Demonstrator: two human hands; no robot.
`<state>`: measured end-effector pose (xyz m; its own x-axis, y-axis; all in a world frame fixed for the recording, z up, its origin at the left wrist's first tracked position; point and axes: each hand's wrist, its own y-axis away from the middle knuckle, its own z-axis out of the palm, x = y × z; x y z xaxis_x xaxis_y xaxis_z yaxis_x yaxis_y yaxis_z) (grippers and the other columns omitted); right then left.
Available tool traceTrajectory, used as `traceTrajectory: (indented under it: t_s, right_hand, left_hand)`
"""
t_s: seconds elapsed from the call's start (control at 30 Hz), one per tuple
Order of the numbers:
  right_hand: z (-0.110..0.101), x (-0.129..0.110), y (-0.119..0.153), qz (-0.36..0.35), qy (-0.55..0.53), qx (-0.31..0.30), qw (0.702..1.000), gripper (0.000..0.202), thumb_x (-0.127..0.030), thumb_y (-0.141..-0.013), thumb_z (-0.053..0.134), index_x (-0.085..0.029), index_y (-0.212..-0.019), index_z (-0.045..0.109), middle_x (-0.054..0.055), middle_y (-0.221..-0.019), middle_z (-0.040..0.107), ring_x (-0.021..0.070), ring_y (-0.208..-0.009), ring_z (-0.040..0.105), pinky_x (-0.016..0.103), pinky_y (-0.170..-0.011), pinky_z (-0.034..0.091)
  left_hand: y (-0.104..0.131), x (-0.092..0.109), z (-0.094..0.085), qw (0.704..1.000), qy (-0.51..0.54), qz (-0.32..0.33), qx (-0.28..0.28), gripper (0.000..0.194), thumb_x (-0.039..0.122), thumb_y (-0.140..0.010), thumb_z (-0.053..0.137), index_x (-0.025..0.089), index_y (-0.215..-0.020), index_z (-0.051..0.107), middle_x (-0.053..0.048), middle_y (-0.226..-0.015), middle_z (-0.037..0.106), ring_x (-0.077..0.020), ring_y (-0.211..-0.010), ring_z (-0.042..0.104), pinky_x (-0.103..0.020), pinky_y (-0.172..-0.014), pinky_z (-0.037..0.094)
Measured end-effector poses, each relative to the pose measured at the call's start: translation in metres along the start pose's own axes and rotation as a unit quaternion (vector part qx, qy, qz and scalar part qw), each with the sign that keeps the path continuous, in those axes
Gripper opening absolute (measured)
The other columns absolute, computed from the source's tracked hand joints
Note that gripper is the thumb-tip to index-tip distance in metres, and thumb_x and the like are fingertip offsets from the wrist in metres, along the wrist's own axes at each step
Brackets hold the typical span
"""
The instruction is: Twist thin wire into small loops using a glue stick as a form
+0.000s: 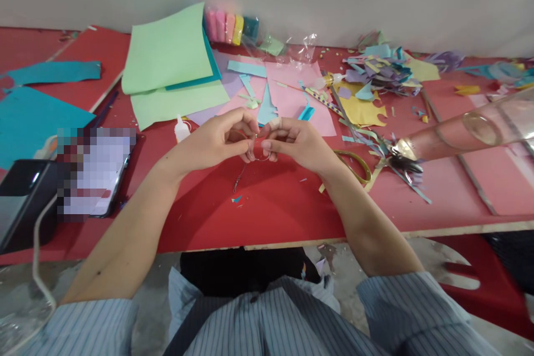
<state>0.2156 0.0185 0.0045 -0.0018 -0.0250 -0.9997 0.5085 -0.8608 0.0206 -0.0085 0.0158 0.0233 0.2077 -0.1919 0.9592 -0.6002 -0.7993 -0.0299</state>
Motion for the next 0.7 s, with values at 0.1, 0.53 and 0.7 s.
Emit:
traceTrajectory:
  t_s: [0.1,0.53,0.7]
  right_hand:
    - [-0.0006,-0.0004,0.0005,0.0,0.008,-0.018,1.0,0.028,-0.036,-0.079,0.084,-0.015,-0.091,0.071,-0.001,-0.07,0.071,0.0083,-0.057,0.064,0.023,-0.06,0.055]
    - [-0.0004,0.0024,0.0015,-0.005,0.05,-0.017,0.999,0.028,-0.041,-0.079,0.083,-0.016,-0.082,0.071,0.0,-0.071,0.07,0.0094,-0.06,0.064,0.024,-0.062,0.055]
    - [0.0021,0.0022,0.0022,-0.032,0.068,0.008,0.997,0.028,-0.042,-0.08,0.082,-0.016,-0.078,0.069,0.0,-0.07,0.07,0.0106,-0.06,0.064,0.026,-0.063,0.055]
  left_hand:
    - [0.0007,-0.0021,-0.0017,1.0,0.011,0.012,-0.024,0.015,0.017,-0.091,0.056,0.022,-0.104,0.053,-0.001,-0.094,0.065,-0.0138,-0.08,0.074,-0.027,-0.074,0.064]
    - [0.0014,0.0046,-0.0011,1.0,-0.001,0.003,-0.023,0.009,0.017,-0.092,0.057,0.019,-0.1,0.058,-0.002,-0.092,0.067,-0.0122,-0.074,0.073,-0.026,-0.07,0.062]
    - [-0.0003,0.005,0.0008,1.0,0.005,-0.004,0.001,0.006,0.019,-0.091,0.061,0.018,-0.097,0.06,-0.002,-0.086,0.069,-0.0133,-0.073,0.073,-0.028,-0.07,0.061]
